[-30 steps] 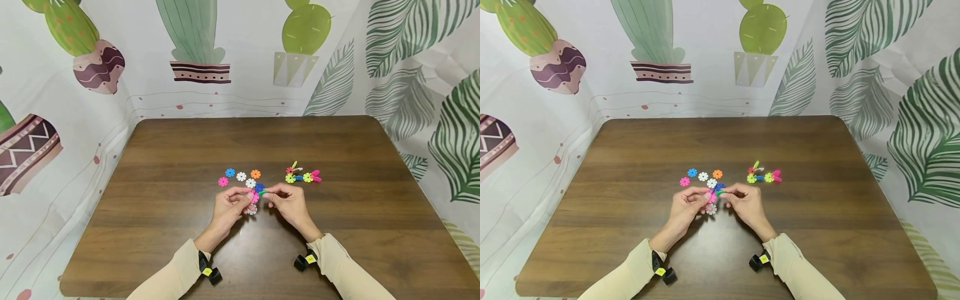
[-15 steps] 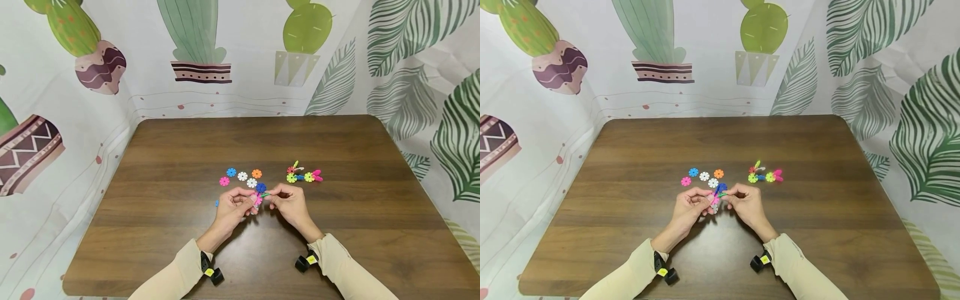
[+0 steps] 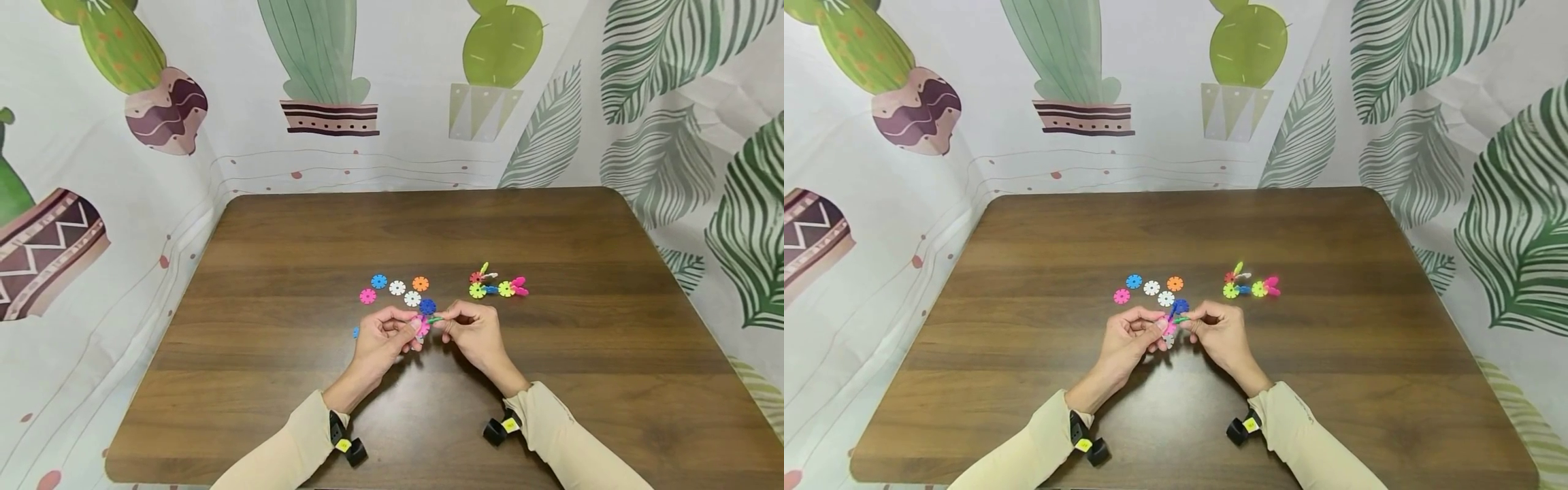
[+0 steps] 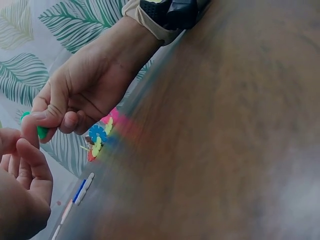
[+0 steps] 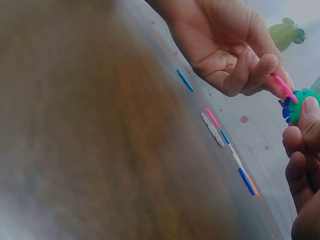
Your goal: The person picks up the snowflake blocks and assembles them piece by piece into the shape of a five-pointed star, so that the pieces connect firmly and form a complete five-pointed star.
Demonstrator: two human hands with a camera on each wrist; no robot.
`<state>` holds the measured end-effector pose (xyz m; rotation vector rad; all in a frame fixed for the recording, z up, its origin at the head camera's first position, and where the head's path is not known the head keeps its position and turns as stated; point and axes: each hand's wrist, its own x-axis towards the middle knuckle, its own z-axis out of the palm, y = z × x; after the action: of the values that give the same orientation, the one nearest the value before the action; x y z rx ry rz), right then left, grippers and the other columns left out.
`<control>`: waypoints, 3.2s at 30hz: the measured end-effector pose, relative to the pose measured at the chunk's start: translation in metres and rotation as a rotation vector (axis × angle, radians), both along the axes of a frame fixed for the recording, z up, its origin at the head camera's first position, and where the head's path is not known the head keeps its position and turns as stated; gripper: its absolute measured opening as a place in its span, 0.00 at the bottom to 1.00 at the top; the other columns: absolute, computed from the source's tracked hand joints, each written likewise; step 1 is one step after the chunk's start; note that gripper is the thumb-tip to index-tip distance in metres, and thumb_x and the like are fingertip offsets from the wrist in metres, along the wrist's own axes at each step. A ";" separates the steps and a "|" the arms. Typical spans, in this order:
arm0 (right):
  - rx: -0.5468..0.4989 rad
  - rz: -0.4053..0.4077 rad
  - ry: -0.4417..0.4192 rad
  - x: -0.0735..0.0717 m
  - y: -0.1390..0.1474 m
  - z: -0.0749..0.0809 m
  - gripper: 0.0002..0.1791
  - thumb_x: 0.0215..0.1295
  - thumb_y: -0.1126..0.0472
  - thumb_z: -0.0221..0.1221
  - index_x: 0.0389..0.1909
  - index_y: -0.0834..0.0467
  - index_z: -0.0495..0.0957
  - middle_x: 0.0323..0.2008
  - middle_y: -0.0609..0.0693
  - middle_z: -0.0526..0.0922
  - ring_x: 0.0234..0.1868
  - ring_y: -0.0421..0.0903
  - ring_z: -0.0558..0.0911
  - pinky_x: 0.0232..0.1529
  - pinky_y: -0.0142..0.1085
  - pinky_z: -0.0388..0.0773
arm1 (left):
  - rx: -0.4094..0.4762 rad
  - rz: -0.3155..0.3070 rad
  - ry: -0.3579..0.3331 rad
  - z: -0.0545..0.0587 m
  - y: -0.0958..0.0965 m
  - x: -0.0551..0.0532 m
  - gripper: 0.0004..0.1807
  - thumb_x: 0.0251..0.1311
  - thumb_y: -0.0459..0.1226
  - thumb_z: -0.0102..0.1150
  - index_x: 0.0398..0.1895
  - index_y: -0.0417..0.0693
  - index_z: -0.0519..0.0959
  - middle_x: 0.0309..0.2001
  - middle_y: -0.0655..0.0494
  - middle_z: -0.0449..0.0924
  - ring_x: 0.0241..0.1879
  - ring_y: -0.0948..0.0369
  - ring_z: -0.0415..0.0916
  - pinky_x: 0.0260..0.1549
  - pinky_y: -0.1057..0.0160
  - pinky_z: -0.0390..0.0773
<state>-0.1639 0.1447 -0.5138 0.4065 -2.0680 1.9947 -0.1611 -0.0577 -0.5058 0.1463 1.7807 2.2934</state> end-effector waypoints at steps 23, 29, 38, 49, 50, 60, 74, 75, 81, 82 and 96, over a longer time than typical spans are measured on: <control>0.011 0.003 0.013 0.003 -0.001 0.002 0.06 0.58 0.82 0.70 0.29 0.70 0.87 0.27 0.68 0.88 0.18 0.40 0.83 0.19 0.33 0.82 | -0.038 -0.062 0.066 0.000 -0.002 -0.002 0.14 0.71 0.30 0.67 0.53 0.27 0.81 0.29 0.61 0.87 0.24 0.67 0.85 0.26 0.73 0.81; -0.008 -0.016 0.003 0.000 0.005 0.001 0.05 0.57 0.82 0.71 0.31 0.71 0.87 0.29 0.66 0.90 0.18 0.39 0.84 0.20 0.33 0.83 | -0.076 -0.118 0.062 0.003 -0.010 -0.009 0.15 0.71 0.29 0.66 0.56 0.30 0.81 0.36 0.48 0.90 0.29 0.63 0.88 0.31 0.69 0.86; 0.020 -0.181 -0.187 -0.015 0.075 -0.002 0.09 0.63 0.74 0.72 0.40 0.75 0.86 0.26 0.41 0.93 0.17 0.38 0.86 0.21 0.30 0.81 | -0.145 0.014 0.114 0.004 -0.045 -0.032 0.19 0.70 0.30 0.68 0.58 0.26 0.80 0.46 0.30 0.89 0.34 0.60 0.90 0.36 0.66 0.87; 0.276 -0.237 -0.354 -0.014 0.136 0.004 0.13 0.69 0.65 0.71 0.50 0.68 0.85 0.37 0.55 0.95 0.19 0.42 0.88 0.21 0.33 0.84 | -0.147 0.126 0.120 0.001 -0.061 -0.046 0.17 0.71 0.32 0.69 0.55 0.26 0.82 0.37 0.51 0.92 0.35 0.64 0.90 0.34 0.68 0.85; 0.305 -0.232 -0.357 -0.014 0.136 0.004 0.13 0.69 0.65 0.71 0.50 0.67 0.85 0.39 0.58 0.94 0.19 0.42 0.88 0.21 0.33 0.83 | -0.149 0.128 0.118 0.000 -0.061 -0.046 0.17 0.70 0.32 0.69 0.55 0.27 0.82 0.38 0.48 0.92 0.35 0.64 0.90 0.34 0.68 0.86; 0.567 -0.317 -0.303 -0.004 0.140 0.014 0.10 0.64 0.65 0.73 0.45 0.55 0.88 0.43 0.58 0.94 0.19 0.38 0.82 0.24 0.32 0.73 | -0.179 0.140 0.152 -0.003 -0.059 -0.037 0.14 0.68 0.33 0.72 0.52 0.35 0.85 0.41 0.38 0.91 0.38 0.53 0.92 0.34 0.68 0.86; 0.227 -0.402 -0.055 0.000 0.134 0.020 0.10 0.66 0.72 0.71 0.47 0.63 0.87 0.31 0.40 0.88 0.18 0.40 0.75 0.19 0.31 0.70 | -0.192 0.172 0.203 0.005 -0.056 -0.039 0.14 0.67 0.31 0.72 0.51 0.32 0.85 0.36 0.57 0.92 0.36 0.53 0.92 0.34 0.67 0.86; 0.197 -0.377 -0.053 -0.001 0.133 0.019 0.10 0.68 0.71 0.70 0.48 0.64 0.86 0.33 0.41 0.88 0.19 0.41 0.77 0.19 0.31 0.72 | -0.188 0.177 0.207 0.005 -0.056 -0.039 0.13 0.67 0.31 0.72 0.50 0.32 0.85 0.36 0.59 0.91 0.36 0.53 0.92 0.33 0.67 0.85; 0.096 -0.253 -0.069 -0.002 0.122 0.016 0.11 0.77 0.66 0.63 0.51 0.70 0.83 0.37 0.53 0.90 0.22 0.44 0.83 0.20 0.32 0.78 | -0.206 0.191 0.210 0.003 -0.058 -0.040 0.12 0.67 0.31 0.72 0.49 0.32 0.85 0.33 0.60 0.91 0.35 0.53 0.91 0.33 0.68 0.85; 0.096 -0.242 -0.070 -0.002 0.120 0.015 0.11 0.78 0.66 0.62 0.51 0.70 0.83 0.39 0.53 0.90 0.22 0.44 0.83 0.20 0.33 0.79 | -0.211 0.192 0.209 0.003 -0.058 -0.040 0.11 0.67 0.32 0.72 0.48 0.33 0.86 0.32 0.59 0.91 0.35 0.53 0.91 0.33 0.68 0.85; 0.016 -0.248 -0.089 -0.003 0.114 0.011 0.19 0.82 0.60 0.57 0.53 0.76 0.79 0.41 0.52 0.93 0.21 0.42 0.83 0.19 0.33 0.79 | -0.223 0.203 0.232 -0.006 -0.062 -0.048 0.09 0.67 0.30 0.71 0.46 0.33 0.86 0.37 0.38 0.91 0.36 0.53 0.91 0.35 0.68 0.86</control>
<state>-0.1670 0.2587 -0.5027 0.0597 -2.0711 1.8809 -0.2088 -0.1200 -0.5116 0.2079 2.2488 2.2661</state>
